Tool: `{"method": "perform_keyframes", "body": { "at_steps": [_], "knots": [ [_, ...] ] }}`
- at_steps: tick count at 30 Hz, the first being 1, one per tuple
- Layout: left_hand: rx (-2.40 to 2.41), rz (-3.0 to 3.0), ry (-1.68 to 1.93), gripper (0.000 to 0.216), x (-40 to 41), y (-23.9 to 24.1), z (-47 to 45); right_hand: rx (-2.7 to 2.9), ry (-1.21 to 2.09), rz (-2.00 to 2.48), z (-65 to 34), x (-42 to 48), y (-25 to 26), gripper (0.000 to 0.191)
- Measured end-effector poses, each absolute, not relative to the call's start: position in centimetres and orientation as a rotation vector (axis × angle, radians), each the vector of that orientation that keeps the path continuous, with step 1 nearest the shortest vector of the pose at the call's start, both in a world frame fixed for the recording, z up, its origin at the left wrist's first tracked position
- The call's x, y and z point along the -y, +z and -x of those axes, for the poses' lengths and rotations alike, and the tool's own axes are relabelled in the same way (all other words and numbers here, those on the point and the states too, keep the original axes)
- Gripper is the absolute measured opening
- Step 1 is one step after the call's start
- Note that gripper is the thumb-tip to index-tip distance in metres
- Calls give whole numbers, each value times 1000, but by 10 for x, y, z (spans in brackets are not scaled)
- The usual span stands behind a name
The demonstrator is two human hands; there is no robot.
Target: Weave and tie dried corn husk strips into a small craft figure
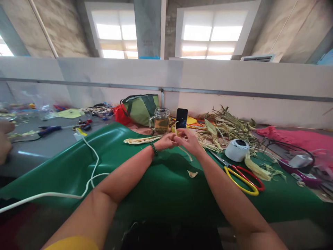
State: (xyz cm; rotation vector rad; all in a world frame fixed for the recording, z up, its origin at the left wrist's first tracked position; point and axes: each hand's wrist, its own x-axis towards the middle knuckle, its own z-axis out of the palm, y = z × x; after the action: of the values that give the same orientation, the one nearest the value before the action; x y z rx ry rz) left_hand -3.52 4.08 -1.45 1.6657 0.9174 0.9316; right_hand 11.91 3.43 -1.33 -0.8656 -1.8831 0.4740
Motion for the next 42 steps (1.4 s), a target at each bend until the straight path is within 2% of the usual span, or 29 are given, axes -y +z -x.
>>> {"method": "perform_keyframes", "body": {
  "at_steps": [5, 9, 12, 19, 25, 29, 32, 36, 39, 42],
  "knots": [
    [-795, -1532, 961, 43, -38, 2, 53, 1943, 829, 866, -130, -44, -13, 31],
    [-616, -1203, 1127, 48, -34, 11, 57, 1678, 896, 823, -132, -47, -14, 36],
    [-602, -1241, 1169, 55, -32, 11, 52, 1540, 913, 808, -128, -45, -13, 38],
    [-851, -1755, 1176, 45, -33, -1, 42, 1761, 709, 779, -121, -36, -12, 37],
    [-886, -1895, 979, 46, -30, 0, 44, 1741, 585, 861, -126, -42, -14, 51],
    [-884, -2025, 911, 49, -25, 4, 39, 1787, 433, 940, -128, -44, -17, 54],
    [-917, -2074, 851, 47, -24, 6, 39, 1774, 444, 1022, -132, -48, -19, 56],
    [-1013, -2027, 792, 44, -25, 1, 43, 1700, 296, 995, -137, -48, -16, 39],
    [-1032, -2029, 811, 42, -29, -5, 42, 1798, 121, 838, -138, -47, -13, 34],
    [-971, -2075, 809, 32, -30, -8, 37, 2004, 159, 757, -135, -47, -14, 23]
  ]
}}
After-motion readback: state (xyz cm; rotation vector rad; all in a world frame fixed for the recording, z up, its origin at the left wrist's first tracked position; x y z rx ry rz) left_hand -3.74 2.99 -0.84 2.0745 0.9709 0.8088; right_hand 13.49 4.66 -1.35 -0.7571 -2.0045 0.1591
